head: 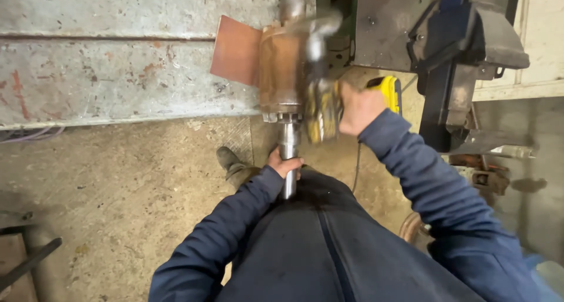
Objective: Cleaning and sanding the surface of a motor rotor to remove rust and debris using sandpaper and a power drill with a wire brush.
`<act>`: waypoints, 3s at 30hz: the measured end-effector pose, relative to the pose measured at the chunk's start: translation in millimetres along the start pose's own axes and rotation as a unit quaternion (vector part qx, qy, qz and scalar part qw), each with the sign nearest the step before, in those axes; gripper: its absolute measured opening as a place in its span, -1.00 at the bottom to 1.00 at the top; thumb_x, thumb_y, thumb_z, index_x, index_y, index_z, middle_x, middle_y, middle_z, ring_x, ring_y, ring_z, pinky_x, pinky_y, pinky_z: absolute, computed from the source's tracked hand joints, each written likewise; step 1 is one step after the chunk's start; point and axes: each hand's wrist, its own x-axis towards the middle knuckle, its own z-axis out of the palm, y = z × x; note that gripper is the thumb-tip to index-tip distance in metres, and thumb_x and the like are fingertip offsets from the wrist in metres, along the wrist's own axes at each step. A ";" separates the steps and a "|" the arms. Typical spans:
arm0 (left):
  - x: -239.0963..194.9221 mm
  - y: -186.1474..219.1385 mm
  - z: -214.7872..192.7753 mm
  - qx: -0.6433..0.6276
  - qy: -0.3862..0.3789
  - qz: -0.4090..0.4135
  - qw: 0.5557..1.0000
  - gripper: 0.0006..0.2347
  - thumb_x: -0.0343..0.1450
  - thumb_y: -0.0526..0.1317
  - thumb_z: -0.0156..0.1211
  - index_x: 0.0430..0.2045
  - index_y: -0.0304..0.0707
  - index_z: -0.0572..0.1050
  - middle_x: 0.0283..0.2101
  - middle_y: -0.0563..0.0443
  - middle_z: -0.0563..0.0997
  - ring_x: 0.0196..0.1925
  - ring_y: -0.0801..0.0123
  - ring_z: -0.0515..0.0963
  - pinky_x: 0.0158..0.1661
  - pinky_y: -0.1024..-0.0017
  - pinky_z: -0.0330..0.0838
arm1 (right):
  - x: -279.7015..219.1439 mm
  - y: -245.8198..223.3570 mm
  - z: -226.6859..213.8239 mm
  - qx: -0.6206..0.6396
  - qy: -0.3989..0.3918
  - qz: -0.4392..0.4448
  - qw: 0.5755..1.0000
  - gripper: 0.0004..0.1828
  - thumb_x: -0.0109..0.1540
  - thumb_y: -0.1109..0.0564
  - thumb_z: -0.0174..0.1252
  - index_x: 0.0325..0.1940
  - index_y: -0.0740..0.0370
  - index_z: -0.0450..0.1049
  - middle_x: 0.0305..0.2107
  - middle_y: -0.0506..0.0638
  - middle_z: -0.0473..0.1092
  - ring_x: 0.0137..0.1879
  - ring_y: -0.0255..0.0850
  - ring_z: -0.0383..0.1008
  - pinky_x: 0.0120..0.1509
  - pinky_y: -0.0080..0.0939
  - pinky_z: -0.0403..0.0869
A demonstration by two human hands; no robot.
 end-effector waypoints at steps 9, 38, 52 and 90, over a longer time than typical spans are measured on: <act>11.2 -21.7 -12.0 0.006 0.007 -0.008 1.000 -0.70 0.30 -0.37 0.38 -0.17 -0.44 0.42 -0.51 -0.15 0.58 -0.62 0.21 0.59 -0.57 0.24 0.52 | -41.8 13.7 -3.3 0.092 0.031 -0.012 0.995 -0.35 0.00 -0.05 0.23 0.08 0.38 0.38 -0.58 0.19 0.46 -0.57 0.11 0.49 -0.52 0.04 0.41; 1.8 0.5 8.9 0.080 0.074 0.000 0.994 -0.67 0.22 -0.38 0.39 -0.20 -0.34 0.42 -0.51 -0.10 0.59 -0.64 0.23 0.58 -0.61 0.25 0.50 | -47.0 -12.7 2.7 0.109 0.092 0.090 0.986 -0.50 0.19 -0.10 0.27 0.04 0.28 0.40 -0.43 0.13 0.50 -0.39 0.06 0.54 -0.34 -0.02 0.47; 11.7 -25.7 16.4 0.037 0.076 0.014 0.996 -0.64 0.24 -0.38 0.37 -0.10 -0.38 0.44 -0.42 -0.11 0.60 -0.56 0.23 0.57 -0.55 0.27 0.48 | -41.3 -36.9 -36.3 0.099 -0.009 0.004 0.995 -0.37 0.02 -0.17 0.33 -0.05 0.33 0.38 -0.71 0.13 0.42 -0.61 0.05 0.49 -0.55 0.01 0.42; 11.8 -24.0 2.8 0.156 0.089 0.109 0.978 -0.66 0.22 -0.31 0.46 -0.20 -0.39 0.47 -0.38 -0.03 0.59 -0.41 0.37 0.56 -0.36 0.33 0.52 | -93.5 -35.2 -17.0 0.070 0.004 0.020 0.997 -0.56 0.01 0.04 0.24 -0.09 0.25 0.41 -0.60 0.09 0.44 -0.51 0.00 0.51 -0.46 -0.04 0.46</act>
